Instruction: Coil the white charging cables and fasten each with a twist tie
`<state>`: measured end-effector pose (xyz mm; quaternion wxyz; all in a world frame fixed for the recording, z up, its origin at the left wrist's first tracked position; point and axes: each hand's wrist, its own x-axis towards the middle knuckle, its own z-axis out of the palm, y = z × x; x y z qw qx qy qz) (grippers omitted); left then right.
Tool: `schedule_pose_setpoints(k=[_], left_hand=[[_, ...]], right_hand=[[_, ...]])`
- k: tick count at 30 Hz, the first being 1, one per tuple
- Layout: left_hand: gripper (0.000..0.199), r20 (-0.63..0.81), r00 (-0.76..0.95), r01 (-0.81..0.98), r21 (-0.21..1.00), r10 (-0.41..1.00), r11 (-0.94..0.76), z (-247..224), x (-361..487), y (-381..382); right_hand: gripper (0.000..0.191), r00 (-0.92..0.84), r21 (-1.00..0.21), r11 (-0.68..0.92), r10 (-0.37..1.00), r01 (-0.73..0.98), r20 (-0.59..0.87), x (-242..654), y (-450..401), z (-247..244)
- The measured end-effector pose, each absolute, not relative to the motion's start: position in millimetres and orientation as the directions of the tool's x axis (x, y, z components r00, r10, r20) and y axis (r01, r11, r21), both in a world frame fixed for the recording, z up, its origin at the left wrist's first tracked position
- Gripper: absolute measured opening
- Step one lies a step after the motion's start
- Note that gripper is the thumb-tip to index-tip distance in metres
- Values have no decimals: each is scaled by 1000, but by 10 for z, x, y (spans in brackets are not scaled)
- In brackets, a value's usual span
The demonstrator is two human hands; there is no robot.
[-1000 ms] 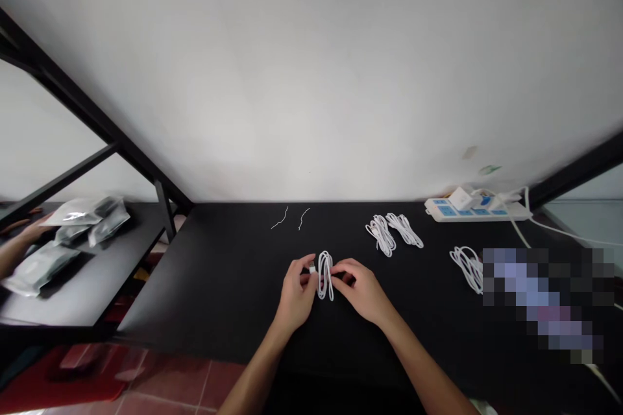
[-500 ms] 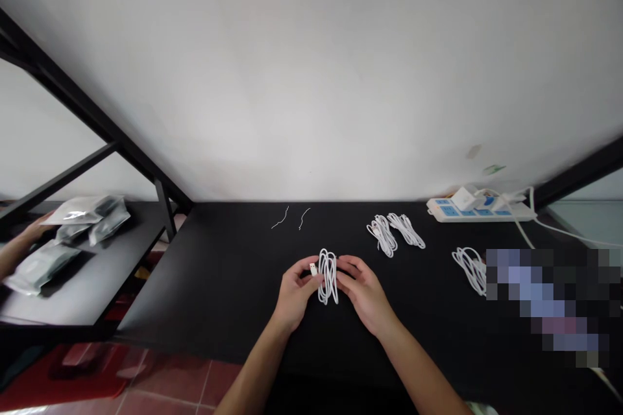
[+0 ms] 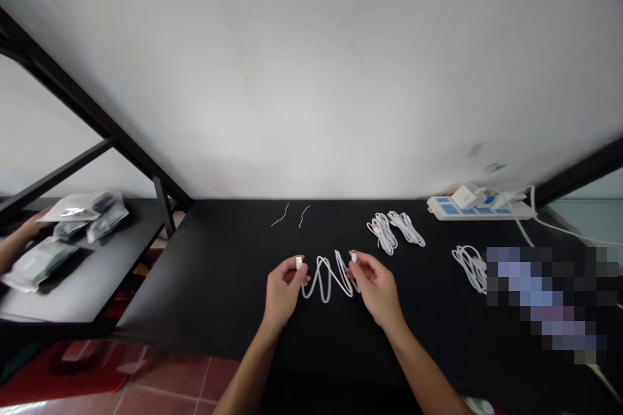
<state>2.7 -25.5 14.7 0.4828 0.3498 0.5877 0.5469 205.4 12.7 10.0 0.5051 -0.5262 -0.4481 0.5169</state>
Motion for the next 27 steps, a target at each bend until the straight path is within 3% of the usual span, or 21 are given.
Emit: schedule_pose_setpoints(k=[6, 13, 17, 27], left_hand=[[46, -196, -307, -198, 970, 931, 139, 190, -146, -242], [47, -209, -175, -266, 951, 962, 158, 228, 67, -214], [50, -240, -59, -289, 933, 969, 214, 218, 185, -193], [44, -257, -44, -208, 948, 965, 242, 180, 231, -176]], right_hand=[[52, 111, -983, -147, 981, -107, -159, 2188, 159, 115], [46, -108, -950, -266, 962, -162, -251, 2059, 80, 225], [47, -175, -962, -257, 955, -90, -239, 2019, 53, 223], [46, -235, -974, -220, 945, 60, -228, 2017, 57, 200]])
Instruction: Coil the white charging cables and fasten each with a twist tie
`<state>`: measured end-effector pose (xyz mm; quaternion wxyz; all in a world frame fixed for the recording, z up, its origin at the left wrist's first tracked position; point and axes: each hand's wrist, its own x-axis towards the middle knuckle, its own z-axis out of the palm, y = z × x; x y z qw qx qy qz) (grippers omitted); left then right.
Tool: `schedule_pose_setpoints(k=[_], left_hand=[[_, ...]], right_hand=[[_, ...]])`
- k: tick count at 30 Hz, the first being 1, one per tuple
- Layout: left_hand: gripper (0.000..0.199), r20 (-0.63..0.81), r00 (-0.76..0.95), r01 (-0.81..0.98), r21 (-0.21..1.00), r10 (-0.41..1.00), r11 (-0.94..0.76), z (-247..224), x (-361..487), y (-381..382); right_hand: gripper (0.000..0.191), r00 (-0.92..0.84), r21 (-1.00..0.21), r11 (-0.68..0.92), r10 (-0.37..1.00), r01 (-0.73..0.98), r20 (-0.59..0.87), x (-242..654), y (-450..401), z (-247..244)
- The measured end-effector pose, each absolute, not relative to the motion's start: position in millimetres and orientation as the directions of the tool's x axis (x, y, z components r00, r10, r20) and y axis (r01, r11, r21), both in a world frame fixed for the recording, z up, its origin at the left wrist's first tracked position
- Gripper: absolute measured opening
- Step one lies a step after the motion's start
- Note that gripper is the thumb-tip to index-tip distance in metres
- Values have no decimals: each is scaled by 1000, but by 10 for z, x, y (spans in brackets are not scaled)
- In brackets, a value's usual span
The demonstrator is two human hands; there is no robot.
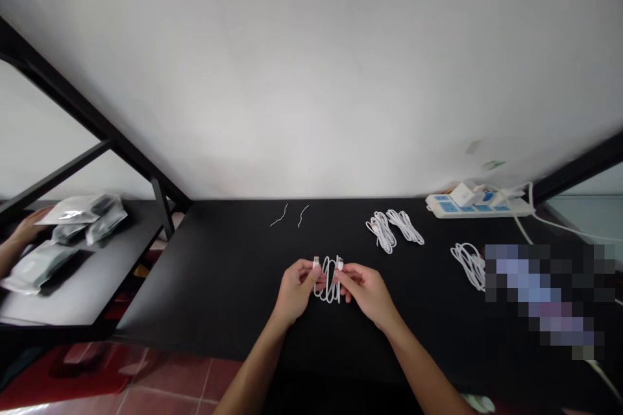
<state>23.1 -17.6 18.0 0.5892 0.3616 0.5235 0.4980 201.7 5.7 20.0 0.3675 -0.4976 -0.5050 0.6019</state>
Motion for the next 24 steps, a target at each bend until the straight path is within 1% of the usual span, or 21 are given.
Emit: schedule_pose_setpoints(k=[4, 13, 17, 21, 24], left_hand=[[43, -245, -31, -173, 956, 969, 236, 206, 219, -177], [39, -255, 12, -202, 946, 967, 252, 181, 192, -172], [38, -224, 10, -242, 945, 974, 220, 184, 185, -181], [30, -201, 20, -246, 948, 979, 200, 194, 176, -200], [25, -181, 22, -267, 947, 983, 181, 181, 169, -208]], right_hand=[[46, -245, -974, -217, 942, 69, -227, 2022, 64, 224], [42, -266, -976, -211, 939, 52, -217, 2011, 74, 195], [37, -300, -991, -119, 945, 57, -130, 2033, 60, 163], [27, -347, -996, -42, 935, 84, -68, 2068, 20, 153], [24, -354, -993, 5, 934, 121, -38, 2080, -5, 151]])
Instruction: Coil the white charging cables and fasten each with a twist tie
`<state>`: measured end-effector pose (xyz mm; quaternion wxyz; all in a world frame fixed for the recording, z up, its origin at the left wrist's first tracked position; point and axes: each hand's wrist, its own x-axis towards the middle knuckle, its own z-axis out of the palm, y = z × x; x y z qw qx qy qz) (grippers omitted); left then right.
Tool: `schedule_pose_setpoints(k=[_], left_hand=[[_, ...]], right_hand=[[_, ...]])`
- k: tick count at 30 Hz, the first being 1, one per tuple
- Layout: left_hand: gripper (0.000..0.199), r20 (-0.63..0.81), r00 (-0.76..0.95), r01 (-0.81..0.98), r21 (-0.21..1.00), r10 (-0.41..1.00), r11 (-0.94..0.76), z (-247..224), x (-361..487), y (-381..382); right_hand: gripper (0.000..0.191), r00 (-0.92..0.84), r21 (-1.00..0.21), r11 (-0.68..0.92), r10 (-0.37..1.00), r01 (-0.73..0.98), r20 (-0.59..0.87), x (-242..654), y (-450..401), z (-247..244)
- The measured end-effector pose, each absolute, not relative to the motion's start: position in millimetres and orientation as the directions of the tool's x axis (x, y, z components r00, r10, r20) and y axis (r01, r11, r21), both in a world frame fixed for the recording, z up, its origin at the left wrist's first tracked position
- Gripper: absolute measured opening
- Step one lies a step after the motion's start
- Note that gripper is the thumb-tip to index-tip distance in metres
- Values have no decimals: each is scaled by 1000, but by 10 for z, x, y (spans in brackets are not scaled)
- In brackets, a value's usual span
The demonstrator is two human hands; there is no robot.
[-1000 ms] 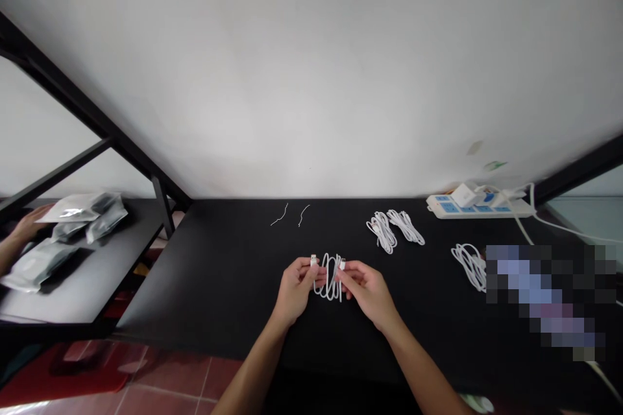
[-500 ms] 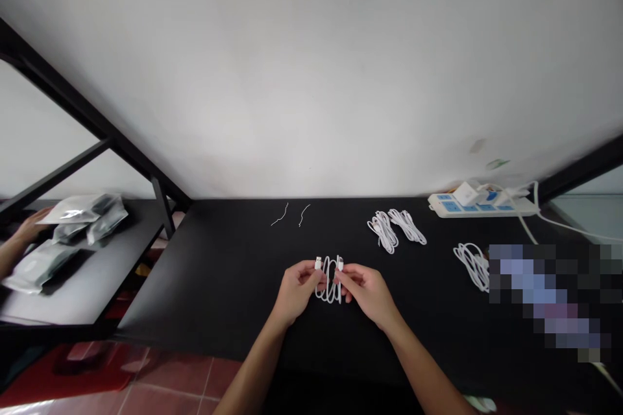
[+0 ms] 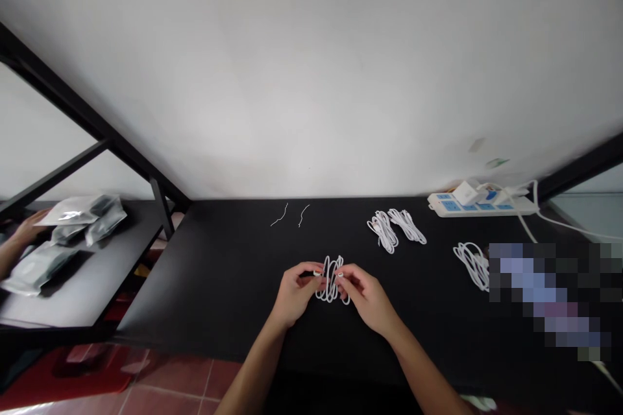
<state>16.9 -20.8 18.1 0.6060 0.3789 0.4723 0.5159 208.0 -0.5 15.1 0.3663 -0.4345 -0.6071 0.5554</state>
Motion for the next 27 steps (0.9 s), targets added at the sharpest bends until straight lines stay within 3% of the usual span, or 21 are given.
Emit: schedule_pose_setpoints(k=[27], left_hand=[[23, -195, 27, -237, 952, 981, 195, 132, 175, -211]], right_hand=[[23, -332, -983, 42, 943, 180, -20, 2072, -10, 114]])
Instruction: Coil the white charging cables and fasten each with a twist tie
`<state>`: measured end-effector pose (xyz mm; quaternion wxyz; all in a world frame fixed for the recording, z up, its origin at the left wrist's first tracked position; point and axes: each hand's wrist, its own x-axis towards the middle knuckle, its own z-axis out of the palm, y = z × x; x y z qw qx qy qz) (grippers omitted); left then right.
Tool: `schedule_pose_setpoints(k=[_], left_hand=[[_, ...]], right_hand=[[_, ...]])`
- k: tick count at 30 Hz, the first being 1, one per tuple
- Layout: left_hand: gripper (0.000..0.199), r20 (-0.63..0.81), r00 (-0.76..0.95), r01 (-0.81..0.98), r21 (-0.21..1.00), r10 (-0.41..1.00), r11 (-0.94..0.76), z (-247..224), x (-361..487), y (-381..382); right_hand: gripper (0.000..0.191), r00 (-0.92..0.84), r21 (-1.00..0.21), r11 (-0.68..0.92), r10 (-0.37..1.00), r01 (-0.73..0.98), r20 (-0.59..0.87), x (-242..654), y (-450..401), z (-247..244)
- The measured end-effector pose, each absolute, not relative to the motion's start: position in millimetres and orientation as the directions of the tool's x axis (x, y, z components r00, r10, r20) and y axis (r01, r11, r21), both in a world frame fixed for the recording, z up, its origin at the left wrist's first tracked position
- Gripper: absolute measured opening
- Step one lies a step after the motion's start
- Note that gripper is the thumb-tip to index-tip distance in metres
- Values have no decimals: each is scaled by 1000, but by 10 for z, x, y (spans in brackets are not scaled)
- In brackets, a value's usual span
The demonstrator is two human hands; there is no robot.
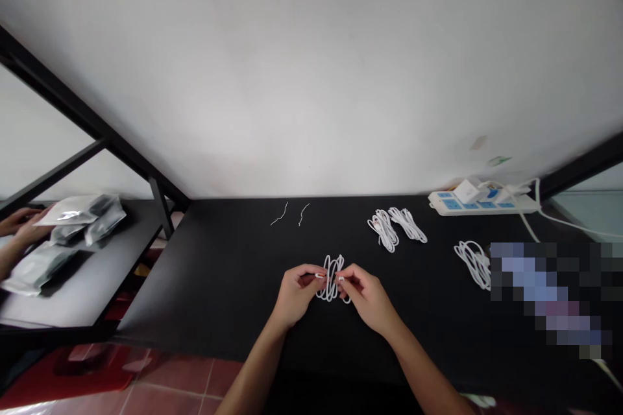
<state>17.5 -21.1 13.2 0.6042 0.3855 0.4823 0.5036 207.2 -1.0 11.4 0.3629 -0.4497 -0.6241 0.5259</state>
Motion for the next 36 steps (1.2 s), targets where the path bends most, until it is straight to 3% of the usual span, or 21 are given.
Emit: schedule_pose_setpoints(k=[12, 17, 23, 30, 36], left_hand=[[24, -173, 21, -199, 965, 985, 173, 111, 182, -212], [23, -24, -175, -91, 996, 984, 8, 61, 65, -236], [31, 12, -414, 52, 999, 910, 11, 58, -540, -356], [50, 73, -714, 229, 964, 696, 134, 118, -1237, -458], [39, 250, -918, 288, 954, 308, 86, 147, -1794, -513]], right_hand=[[26, -320, -994, 15, 947, 109, -21, 2059, -10, 96], [32, -186, -999, -54, 981, 6, -54, 2163, -22, 99], [38, 96, -979, 0, 995, 202, 20, 2737, -33, 72], [42, 326, -883, 34, 922, 468, 208, 3344, -80, -1], [49, 442, -713, -15, 794, 701, 418, 3769, -92, 35]])
